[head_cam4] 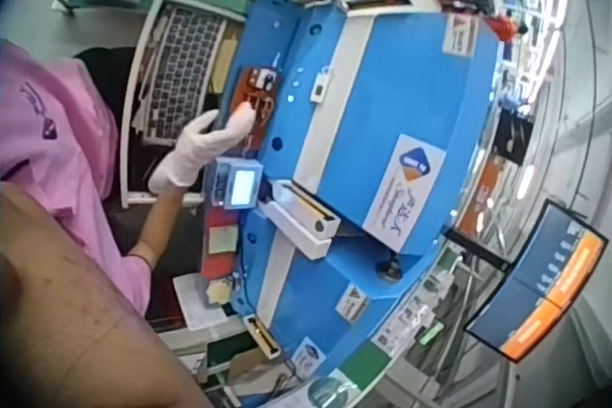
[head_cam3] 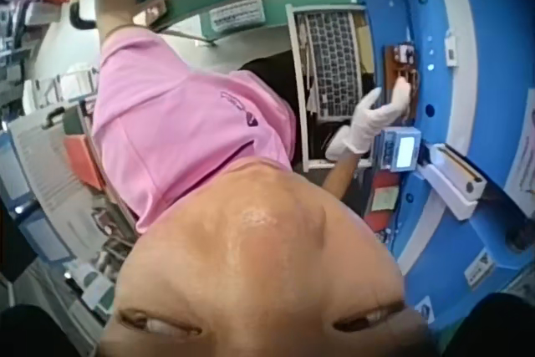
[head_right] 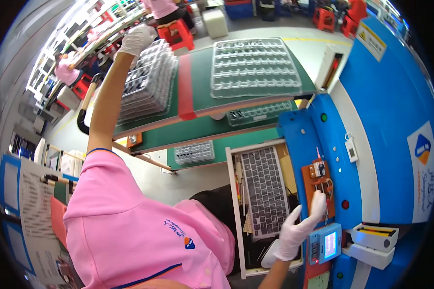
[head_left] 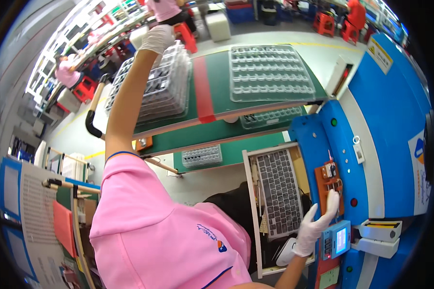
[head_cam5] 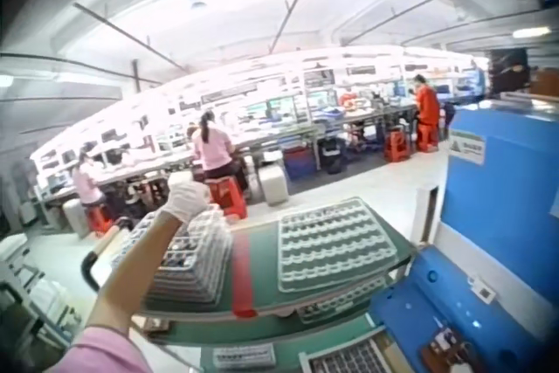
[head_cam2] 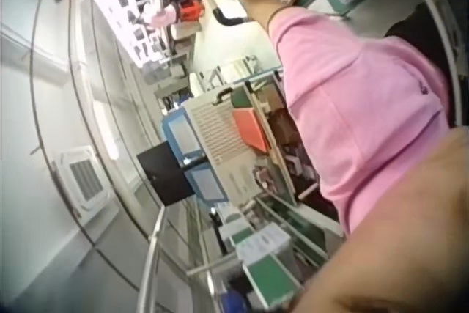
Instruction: Test and inspect electronic circuit modules using automated testing fixtures and a laptop for data logging.
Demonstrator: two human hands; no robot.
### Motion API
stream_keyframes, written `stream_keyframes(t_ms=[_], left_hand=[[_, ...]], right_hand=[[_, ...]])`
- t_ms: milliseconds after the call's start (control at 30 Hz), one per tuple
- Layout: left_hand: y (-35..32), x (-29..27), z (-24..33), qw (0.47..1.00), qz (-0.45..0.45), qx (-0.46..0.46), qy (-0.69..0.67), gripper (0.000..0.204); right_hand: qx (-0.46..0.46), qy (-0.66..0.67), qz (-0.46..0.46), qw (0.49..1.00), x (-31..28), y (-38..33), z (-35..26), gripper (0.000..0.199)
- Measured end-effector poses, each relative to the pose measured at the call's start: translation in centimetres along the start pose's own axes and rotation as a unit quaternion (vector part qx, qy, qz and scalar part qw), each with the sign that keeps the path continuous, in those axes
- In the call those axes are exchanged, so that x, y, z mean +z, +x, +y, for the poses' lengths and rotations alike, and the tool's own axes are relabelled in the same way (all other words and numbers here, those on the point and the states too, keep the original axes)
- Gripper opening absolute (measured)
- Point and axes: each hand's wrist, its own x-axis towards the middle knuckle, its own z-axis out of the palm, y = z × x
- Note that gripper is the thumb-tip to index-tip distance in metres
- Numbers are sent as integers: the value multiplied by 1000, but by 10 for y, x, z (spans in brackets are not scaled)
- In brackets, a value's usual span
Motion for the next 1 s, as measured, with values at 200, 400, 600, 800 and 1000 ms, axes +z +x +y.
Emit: stream_keyframes(t_ms=[200, 400, 600, 800, 1000], left_hand=[[9, 103, -85, 997, -28, -65, -23, 42], [25, 101, -72, 997, -42, -51, -35, 37], [42, 105, -103, 989, -86, -108, 47, 52], [36, 87, -106, 973, -130, -182, -53, 61], [32, 112, -127, 942, -127, -229, -211, 56]], right_hand=[[55, 3, -77, 996, 12, 13, 49, 58], [73, -72, -110, 989, 1, 19, 53, 51], [-54, -158, -62, 984, -2, 17, 63, 44], [25, -212, -43, 976, -46, -3, 72, 33], [63, -151, -60, 985, -42, 25, 53, 30]])
